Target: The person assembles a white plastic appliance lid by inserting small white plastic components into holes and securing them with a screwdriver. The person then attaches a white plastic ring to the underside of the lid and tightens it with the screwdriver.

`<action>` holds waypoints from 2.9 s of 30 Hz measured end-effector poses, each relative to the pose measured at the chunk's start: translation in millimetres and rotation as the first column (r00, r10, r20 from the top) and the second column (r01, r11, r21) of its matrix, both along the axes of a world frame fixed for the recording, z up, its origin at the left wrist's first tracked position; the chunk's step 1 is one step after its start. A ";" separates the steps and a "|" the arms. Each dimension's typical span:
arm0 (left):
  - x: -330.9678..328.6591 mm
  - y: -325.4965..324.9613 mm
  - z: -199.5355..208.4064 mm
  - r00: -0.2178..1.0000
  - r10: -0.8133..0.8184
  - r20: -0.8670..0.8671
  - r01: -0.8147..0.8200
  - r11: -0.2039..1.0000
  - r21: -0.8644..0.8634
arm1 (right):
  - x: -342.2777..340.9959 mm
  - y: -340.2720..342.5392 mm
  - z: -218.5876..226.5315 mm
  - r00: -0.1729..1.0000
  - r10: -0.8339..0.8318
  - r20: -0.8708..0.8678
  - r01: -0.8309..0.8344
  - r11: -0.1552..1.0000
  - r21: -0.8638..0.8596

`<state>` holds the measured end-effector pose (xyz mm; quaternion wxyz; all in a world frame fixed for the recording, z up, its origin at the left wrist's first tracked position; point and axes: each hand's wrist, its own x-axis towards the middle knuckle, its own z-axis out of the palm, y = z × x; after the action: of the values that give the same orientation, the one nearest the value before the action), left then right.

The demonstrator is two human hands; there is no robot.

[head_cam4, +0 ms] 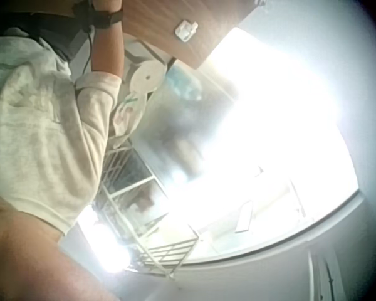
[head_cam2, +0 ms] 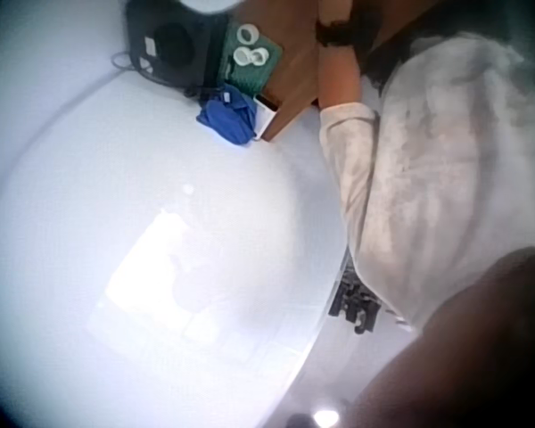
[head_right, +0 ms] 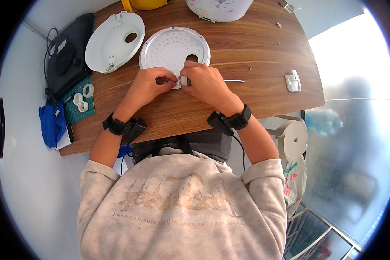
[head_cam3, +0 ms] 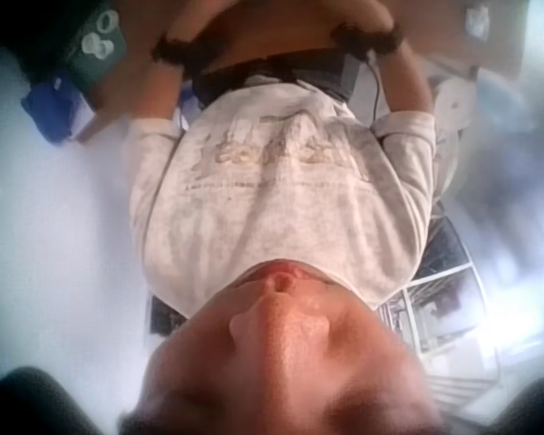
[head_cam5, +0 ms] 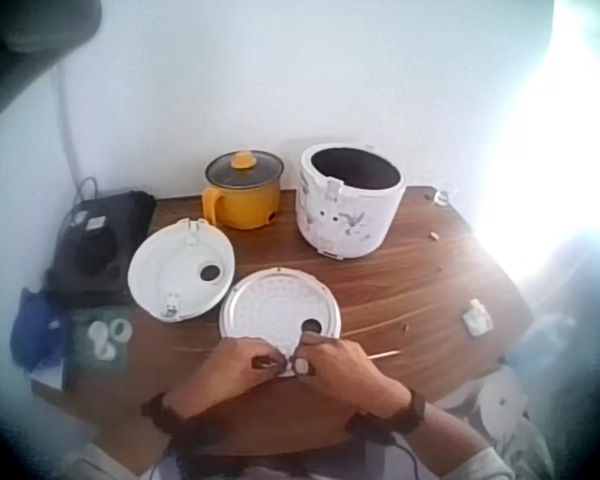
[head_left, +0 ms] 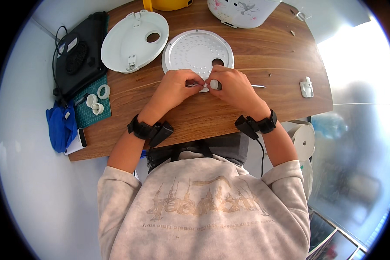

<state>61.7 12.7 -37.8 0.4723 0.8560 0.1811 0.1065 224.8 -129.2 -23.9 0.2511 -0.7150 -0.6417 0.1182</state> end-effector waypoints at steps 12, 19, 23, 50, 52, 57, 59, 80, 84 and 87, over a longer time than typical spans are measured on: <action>-2.9 -3.6 -0.3 0.996 -0.058 0.067 0.040 0.969 0.246 | 2.4 -4.5 8.5 1.000 0.006 -0.007 -0.006 1.000 0.002; -0.8 -4.5 0.7 0.996 -0.042 0.083 0.028 0.987 0.159 | 2.7 -20.0 63.0 0.994 -0.113 -0.003 0.107 0.936 0.334; -0.7 -5.9 -1.0 0.993 -0.049 0.112 0.031 0.986 0.164 | 5.8 -37.4 104.0 0.962 -0.266 0.062 0.218 0.884 0.414; 0.8 -3.3 -0.1 0.997 -0.044 0.064 0.035 0.991 0.131 | -5.1 -15.1 94.5 0.948 -0.167 -0.271 0.248 0.922 0.298; 0.7 -1.7 -0.5 0.997 -0.065 0.045 0.055 0.981 0.185 | -5.5 -14.4 93.5 0.950 -0.162 -0.267 0.244 0.920 0.307; 0.9 -1.5 -2.0 0.997 -0.066 0.047 0.056 0.981 0.186 | -5.3 -13.9 92.8 0.952 -0.160 -0.260 0.240 0.920 0.310; 0.5 -2.1 -3.0 0.996 -0.056 0.063 0.045 0.985 0.167 | -6.4 -14.2 93.5 0.956 -0.161 -0.245 0.235 0.920 0.312; 0.4 -2.7 2.1 0.999 -0.027 0.040 0.022 0.991 0.129 | 1.1 -19.6 96.4 0.945 -0.248 -0.211 0.299 0.918 0.260; 0.2 -2.9 -0.1 0.995 -0.033 0.097 0.017 0.987 0.161 | -2.0 -19.5 95.8 0.962 -0.274 -0.024 0.267 0.912 0.311; 0.2 -4.1 1.7 0.994 -0.031 0.100 0.014 0.985 0.170 | -11.7 -19.1 102.5 0.975 -0.205 0.088 0.166 0.931 0.325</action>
<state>61.9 8.6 -36.1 0.4077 0.8884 0.1374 0.1600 213.0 -148.3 78.5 0.3330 -0.7289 -0.5958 -0.0536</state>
